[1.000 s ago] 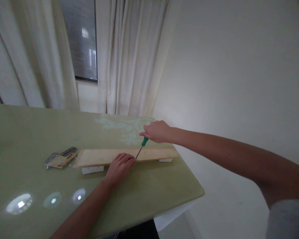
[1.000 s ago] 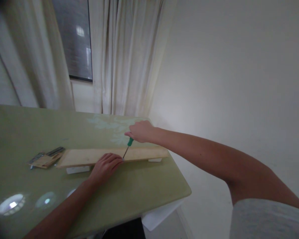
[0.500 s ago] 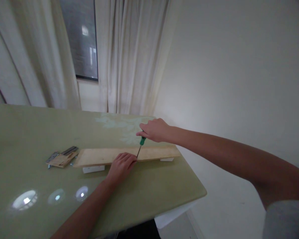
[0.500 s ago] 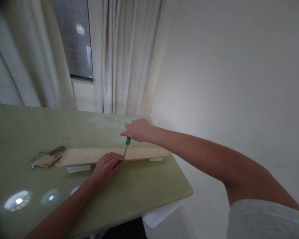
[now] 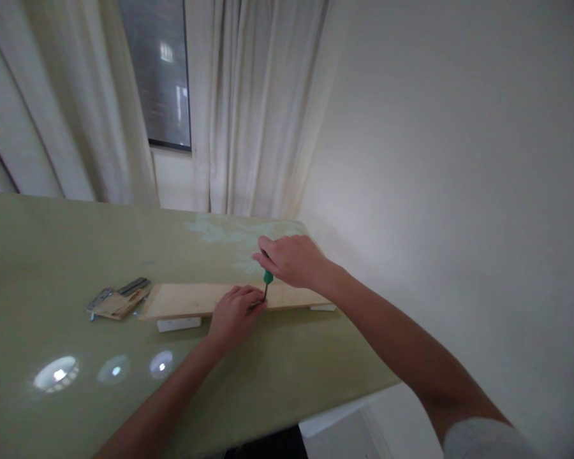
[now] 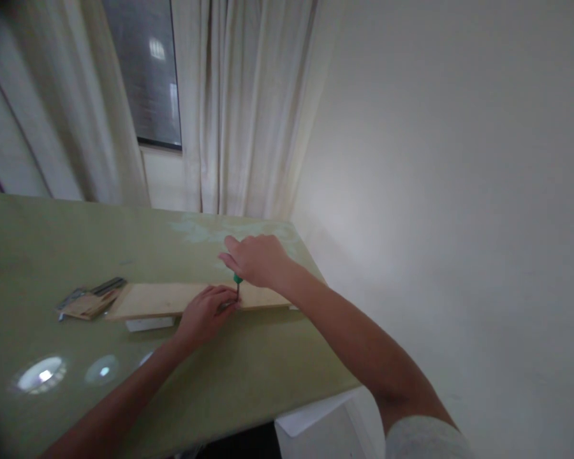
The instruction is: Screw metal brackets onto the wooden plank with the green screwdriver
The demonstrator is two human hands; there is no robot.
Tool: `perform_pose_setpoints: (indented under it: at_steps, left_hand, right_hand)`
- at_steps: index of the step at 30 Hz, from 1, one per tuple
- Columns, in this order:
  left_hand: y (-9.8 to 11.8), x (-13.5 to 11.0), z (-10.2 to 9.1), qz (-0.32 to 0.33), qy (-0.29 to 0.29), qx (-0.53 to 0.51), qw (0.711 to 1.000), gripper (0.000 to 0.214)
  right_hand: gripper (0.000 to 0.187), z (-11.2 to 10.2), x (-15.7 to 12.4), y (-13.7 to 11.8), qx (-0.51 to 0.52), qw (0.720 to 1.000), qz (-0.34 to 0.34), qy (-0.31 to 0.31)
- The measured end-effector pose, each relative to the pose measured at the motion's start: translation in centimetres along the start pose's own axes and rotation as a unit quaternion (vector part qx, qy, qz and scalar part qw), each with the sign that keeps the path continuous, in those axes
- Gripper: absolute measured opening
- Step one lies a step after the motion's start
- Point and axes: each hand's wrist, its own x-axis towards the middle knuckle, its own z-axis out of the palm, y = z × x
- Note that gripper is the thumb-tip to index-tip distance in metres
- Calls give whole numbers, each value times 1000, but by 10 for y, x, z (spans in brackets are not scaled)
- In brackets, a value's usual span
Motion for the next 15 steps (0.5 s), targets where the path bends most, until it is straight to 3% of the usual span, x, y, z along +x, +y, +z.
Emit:
perform_pose_setpoints:
  at_steps: [4,8,13,15]
  left_hand:
    - [-7,16,-11,-14,-78,-51,996,8]
    - [-14,25,-18,-22,-136,-85,987,4]
    - [-14,23,-19,-7,-128,-80,989,11]
    - [-13,21,-19,-15,-123,-77,989,11]
  right_hand:
    - [25,6,-9,-6,91,995,-13,42]
    - [21,15,-13,-7,151,986,4,72]
    - [53,20,-8,-11,73,986,138,56]
    - [46,21,-8,-11,75,986,136,55]
